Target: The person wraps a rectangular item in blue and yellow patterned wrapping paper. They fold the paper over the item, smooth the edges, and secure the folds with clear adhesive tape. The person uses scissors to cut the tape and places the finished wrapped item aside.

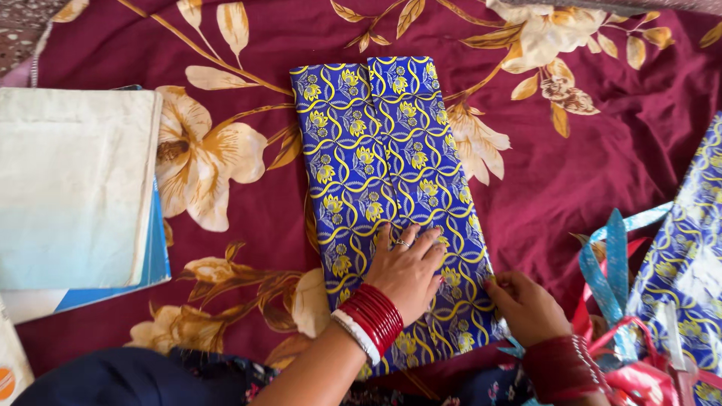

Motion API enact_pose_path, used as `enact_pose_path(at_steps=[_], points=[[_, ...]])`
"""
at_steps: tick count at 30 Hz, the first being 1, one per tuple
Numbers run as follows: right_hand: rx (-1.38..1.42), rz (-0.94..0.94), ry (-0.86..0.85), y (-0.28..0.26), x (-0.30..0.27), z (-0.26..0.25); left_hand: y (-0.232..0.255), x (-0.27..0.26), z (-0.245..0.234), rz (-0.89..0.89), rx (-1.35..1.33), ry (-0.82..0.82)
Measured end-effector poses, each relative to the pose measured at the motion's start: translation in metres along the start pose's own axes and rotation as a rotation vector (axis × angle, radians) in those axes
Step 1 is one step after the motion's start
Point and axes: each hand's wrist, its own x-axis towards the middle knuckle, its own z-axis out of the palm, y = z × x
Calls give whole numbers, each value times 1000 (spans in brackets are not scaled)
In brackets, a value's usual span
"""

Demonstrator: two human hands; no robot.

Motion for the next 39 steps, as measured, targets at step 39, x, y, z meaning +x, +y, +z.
enact_pose_path(at_steps=[39], points=[[446,75,-189,-3,43,4,2,8,27,186,23,-10]])
